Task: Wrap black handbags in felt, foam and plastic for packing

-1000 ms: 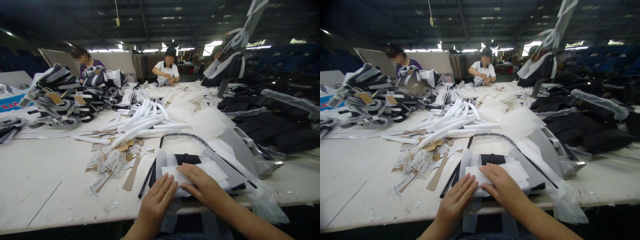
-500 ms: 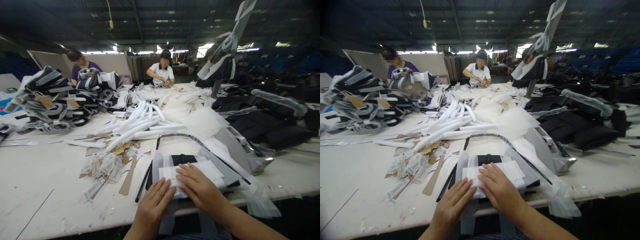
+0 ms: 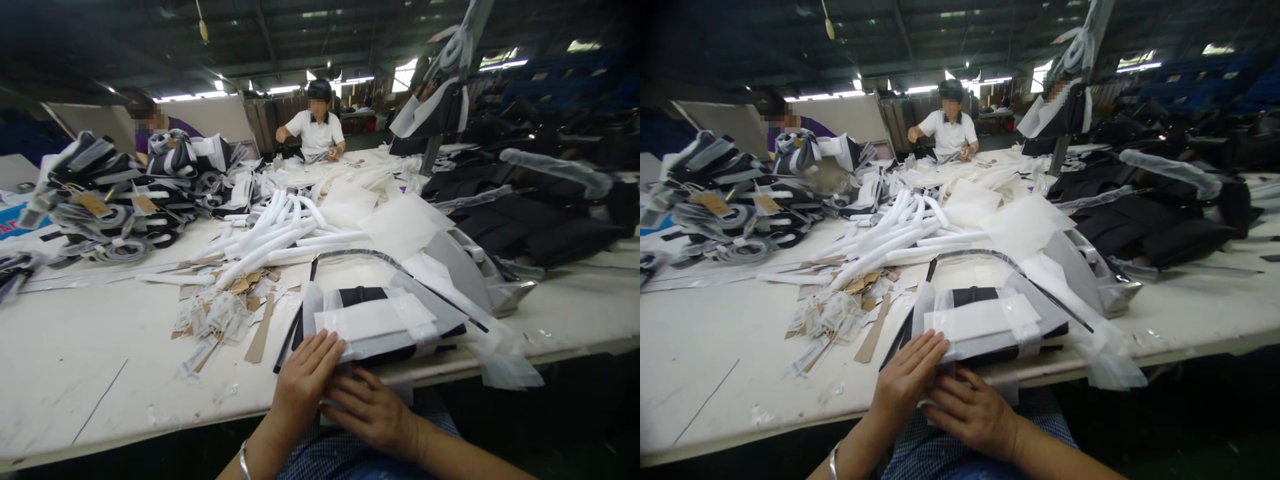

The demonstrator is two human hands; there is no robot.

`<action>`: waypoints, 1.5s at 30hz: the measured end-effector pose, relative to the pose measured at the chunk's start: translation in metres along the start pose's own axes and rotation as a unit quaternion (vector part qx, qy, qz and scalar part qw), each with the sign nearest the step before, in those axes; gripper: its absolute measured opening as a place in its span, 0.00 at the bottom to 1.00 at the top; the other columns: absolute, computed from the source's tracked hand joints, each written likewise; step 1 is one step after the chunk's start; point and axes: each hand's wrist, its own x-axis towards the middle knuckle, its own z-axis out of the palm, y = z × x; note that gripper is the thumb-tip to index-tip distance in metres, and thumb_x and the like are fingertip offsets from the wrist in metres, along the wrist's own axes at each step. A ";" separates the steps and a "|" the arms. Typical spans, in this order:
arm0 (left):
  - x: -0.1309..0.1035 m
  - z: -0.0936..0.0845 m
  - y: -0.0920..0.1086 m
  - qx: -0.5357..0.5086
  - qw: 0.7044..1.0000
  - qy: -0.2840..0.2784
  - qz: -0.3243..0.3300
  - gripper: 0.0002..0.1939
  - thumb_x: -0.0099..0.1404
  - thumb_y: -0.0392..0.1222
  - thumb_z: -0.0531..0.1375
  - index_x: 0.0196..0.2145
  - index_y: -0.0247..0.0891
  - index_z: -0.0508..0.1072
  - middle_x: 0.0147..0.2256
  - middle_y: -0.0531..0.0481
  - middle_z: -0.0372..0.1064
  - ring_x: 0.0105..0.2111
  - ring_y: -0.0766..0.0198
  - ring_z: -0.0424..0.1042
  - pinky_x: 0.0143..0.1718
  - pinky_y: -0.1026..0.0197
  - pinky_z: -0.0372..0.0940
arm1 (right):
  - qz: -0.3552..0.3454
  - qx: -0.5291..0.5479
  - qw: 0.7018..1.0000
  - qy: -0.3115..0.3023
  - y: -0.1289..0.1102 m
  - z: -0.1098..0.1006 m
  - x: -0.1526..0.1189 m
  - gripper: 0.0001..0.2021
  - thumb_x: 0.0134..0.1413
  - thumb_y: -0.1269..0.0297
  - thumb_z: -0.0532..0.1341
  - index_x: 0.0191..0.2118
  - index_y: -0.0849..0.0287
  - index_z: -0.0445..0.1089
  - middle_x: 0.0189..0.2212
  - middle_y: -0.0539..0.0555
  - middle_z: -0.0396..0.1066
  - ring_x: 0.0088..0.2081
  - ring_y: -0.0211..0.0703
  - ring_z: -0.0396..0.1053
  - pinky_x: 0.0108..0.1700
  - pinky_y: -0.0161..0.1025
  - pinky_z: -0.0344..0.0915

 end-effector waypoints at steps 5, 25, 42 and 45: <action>0.001 -0.002 0.002 0.015 1.000 -0.008 0.010 0.20 0.74 0.32 0.49 0.61 0.35 0.65 0.58 0.46 0.70 0.61 0.56 0.66 0.58 0.48 0.69 | 0.010 0.066 0.998 0.020 -0.008 -0.006 0.011 0.09 0.67 0.73 0.58 0.44 0.62 0.77 0.43 0.52 0.80 0.50 0.40 0.74 0.68 0.46 0.53; 0.004 0.005 0.005 0.026 0.999 0.034 0.011 0.20 0.75 0.31 0.46 0.60 0.36 0.68 0.56 0.46 0.72 0.59 0.59 0.68 0.57 0.52 0.68 | 0.055 0.135 0.988 0.050 -0.020 -0.052 0.020 0.14 0.72 0.66 0.52 0.44 0.62 0.75 0.39 0.51 0.81 0.43 0.35 0.78 0.60 0.32 0.62; 0.006 0.014 0.013 0.003 0.991 0.131 -0.037 0.17 0.74 0.31 0.47 0.44 0.32 0.76 0.43 0.44 0.79 0.49 0.59 0.77 0.55 0.53 0.71 | 0.326 0.183 0.920 -0.120 0.081 -0.029 0.091 0.14 0.55 0.76 0.55 0.30 0.55 0.77 0.30 0.51 0.73 0.33 0.41 0.71 0.36 0.35 0.66; 0.001 0.015 0.009 -0.003 0.993 0.118 -0.024 0.16 0.73 0.30 0.48 0.48 0.30 0.74 0.46 0.41 0.78 0.54 0.57 0.73 0.56 0.53 0.70 | 0.367 0.167 0.902 -0.155 0.084 -0.024 0.090 0.11 0.59 0.70 0.60 0.28 0.55 0.76 0.28 0.51 0.72 0.32 0.41 0.70 0.36 0.36 0.64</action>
